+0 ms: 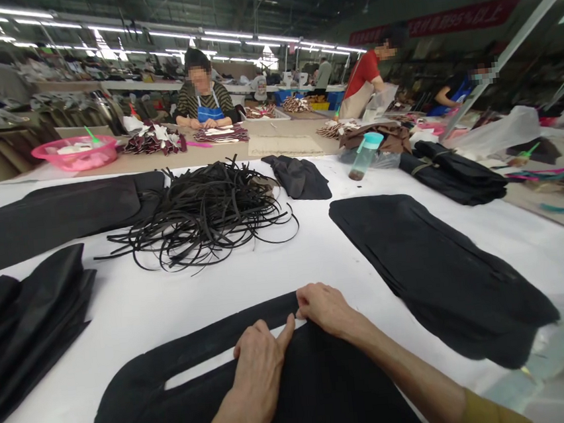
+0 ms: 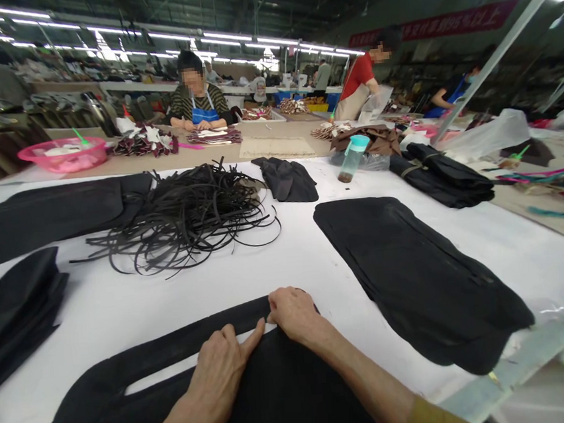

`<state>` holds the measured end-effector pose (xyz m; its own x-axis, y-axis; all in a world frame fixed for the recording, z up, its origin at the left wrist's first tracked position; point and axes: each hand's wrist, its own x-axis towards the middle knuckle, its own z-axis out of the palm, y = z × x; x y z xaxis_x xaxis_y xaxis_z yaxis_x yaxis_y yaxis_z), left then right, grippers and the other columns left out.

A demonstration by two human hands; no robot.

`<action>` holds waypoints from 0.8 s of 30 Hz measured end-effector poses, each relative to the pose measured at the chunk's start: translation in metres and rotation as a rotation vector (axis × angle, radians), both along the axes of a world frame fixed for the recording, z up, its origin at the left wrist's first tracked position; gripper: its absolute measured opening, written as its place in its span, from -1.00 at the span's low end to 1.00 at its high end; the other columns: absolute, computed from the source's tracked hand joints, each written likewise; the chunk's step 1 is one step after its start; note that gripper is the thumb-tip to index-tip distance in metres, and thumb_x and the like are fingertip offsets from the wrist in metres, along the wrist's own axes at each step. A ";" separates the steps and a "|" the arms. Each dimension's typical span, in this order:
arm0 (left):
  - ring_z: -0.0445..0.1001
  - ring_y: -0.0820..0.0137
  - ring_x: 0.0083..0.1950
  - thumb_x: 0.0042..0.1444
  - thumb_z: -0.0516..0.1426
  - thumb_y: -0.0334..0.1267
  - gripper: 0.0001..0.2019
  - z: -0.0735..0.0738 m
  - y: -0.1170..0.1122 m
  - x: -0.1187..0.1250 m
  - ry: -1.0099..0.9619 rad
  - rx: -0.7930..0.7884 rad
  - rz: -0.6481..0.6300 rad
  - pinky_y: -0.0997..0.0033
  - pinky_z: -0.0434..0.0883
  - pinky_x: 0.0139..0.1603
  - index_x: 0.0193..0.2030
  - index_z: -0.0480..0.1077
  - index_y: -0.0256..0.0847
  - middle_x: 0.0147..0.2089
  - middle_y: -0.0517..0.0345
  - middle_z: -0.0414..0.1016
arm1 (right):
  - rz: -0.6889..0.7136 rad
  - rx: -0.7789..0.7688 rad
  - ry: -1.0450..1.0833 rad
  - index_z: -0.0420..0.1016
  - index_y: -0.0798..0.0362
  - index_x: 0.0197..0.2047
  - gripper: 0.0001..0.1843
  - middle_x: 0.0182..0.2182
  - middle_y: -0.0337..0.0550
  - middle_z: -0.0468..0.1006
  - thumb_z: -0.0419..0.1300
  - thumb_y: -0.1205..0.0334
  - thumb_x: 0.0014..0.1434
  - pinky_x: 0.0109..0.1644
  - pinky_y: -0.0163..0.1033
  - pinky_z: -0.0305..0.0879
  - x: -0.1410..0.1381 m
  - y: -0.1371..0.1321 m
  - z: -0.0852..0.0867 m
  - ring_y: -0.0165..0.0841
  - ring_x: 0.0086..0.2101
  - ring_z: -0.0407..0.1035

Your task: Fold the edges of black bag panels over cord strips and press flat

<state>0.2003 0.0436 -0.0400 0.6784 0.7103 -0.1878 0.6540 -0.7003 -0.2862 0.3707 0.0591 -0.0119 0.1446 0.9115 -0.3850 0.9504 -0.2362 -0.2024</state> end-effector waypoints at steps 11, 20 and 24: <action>0.33 0.24 -0.07 0.02 -0.10 -0.67 -0.45 -0.015 -0.006 -0.101 -0.202 0.085 0.063 0.18 0.31 -0.06 0.15 0.25 -0.25 -0.05 -0.02 0.37 | -0.045 -0.040 -0.134 0.48 0.04 -0.49 -0.81 -0.41 -0.07 0.53 0.28 0.09 -0.06 -0.38 -0.24 0.12 0.004 0.007 -0.006 -0.17 -0.31 0.42; 0.35 0.29 -0.05 -0.03 -0.14 -0.74 -0.42 -0.025 -0.016 -0.174 -0.228 0.233 0.327 0.31 0.31 0.01 0.08 0.35 -0.28 0.01 -0.02 0.39 | 0.099 0.205 -0.078 0.36 0.05 -0.08 -0.68 -0.05 -0.01 0.36 0.20 0.27 0.04 -0.07 -0.13 0.08 0.002 -0.011 -0.012 -0.13 -0.06 0.23; 0.35 0.28 -0.03 0.01 -0.14 -0.71 -0.48 -0.029 -0.016 -0.178 -0.265 0.284 0.375 0.31 0.31 0.03 0.06 0.35 -0.36 0.02 -0.06 0.39 | 0.189 0.231 0.098 0.37 0.01 -0.27 -0.84 -0.26 -0.17 0.40 0.18 0.33 0.01 -0.10 -0.21 0.07 0.008 -0.009 -0.010 -0.25 -0.17 0.22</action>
